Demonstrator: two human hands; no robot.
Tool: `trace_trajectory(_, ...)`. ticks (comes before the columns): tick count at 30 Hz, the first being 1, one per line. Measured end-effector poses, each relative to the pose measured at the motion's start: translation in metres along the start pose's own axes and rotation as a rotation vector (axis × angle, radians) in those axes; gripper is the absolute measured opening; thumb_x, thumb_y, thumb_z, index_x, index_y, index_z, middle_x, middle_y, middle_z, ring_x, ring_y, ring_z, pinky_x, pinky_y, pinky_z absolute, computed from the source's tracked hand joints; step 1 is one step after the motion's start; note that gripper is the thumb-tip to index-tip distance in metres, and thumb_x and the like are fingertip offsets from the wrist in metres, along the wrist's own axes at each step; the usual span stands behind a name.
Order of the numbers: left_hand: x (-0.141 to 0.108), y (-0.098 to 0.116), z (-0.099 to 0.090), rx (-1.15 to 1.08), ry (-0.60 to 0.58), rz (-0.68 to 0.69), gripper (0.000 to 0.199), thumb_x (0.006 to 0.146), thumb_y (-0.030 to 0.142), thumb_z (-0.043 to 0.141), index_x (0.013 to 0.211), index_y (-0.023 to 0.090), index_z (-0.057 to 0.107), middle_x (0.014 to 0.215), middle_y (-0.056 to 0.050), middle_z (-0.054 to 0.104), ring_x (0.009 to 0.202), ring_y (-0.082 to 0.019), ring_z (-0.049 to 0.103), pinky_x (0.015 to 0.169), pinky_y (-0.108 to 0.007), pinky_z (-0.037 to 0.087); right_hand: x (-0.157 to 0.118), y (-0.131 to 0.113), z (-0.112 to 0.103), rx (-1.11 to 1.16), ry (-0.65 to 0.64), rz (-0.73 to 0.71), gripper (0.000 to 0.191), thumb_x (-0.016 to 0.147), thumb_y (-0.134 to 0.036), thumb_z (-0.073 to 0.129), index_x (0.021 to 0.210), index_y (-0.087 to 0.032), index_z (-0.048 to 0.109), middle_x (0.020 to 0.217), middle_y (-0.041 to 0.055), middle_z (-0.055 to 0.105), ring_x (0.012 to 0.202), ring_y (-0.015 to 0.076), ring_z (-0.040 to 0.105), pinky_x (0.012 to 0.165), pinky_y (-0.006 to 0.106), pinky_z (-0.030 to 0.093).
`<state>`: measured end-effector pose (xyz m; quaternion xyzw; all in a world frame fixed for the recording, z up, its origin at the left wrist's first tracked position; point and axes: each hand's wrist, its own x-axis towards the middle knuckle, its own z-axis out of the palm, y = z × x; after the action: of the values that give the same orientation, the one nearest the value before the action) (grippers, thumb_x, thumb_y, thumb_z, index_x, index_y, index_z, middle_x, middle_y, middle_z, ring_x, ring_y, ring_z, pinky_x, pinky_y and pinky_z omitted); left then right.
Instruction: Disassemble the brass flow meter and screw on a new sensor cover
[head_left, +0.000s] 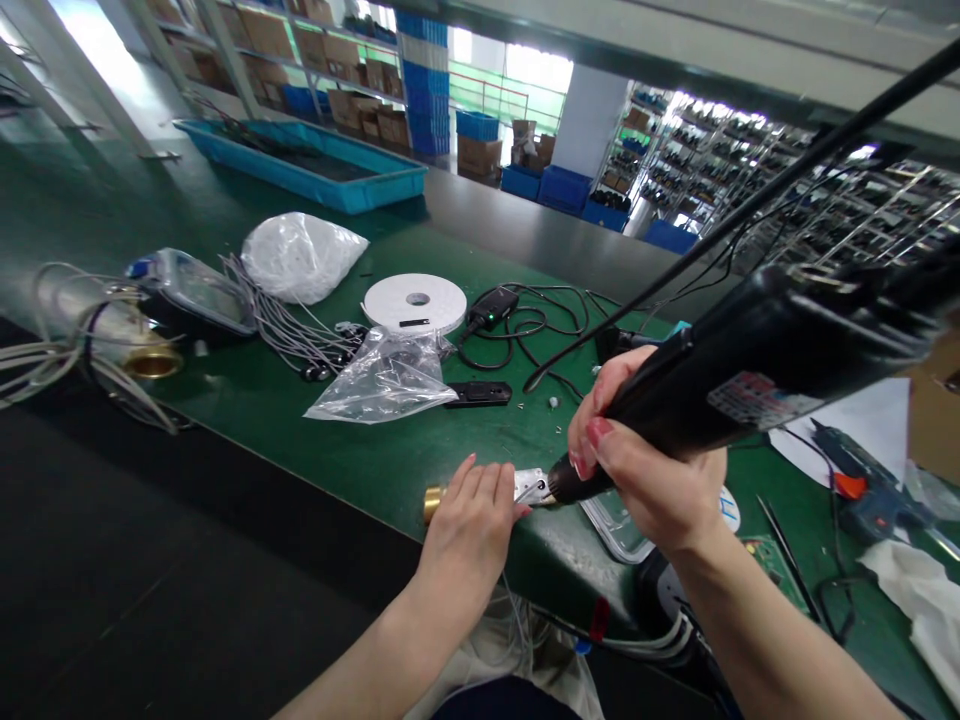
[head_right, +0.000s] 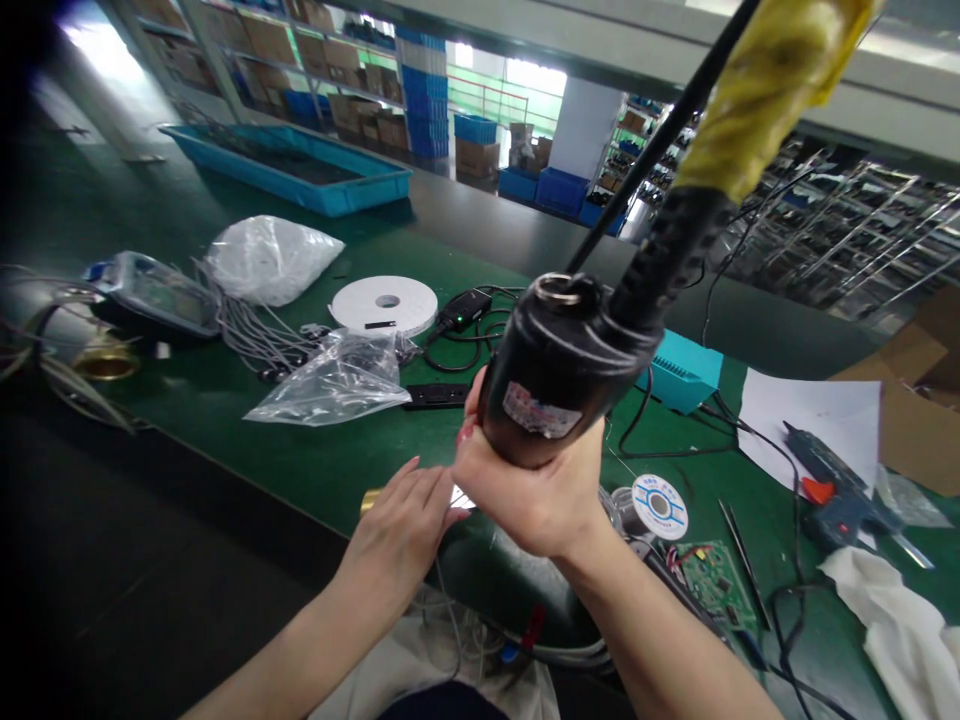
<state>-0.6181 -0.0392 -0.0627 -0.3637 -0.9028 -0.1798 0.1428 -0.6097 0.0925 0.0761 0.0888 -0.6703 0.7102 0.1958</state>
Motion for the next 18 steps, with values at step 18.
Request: trace_trajectory(18,-0.006,-0.010,0.009,0.049,0.204,0.056,0.041,0.100,0.025,0.023,0.108,0.004,0.058,0.096,-0.013,0.060,0.091,-0.023,0.061,0.093,-0.045,0.054,0.115,0.019,-0.015,-0.080,0.100,0.173,0.016,0.065,-0.015,0.061,0.081,-0.016,0.058,0.046,-0.0059,0.050,0.041,0.0097,0.046,0.042,0.024,0.039)
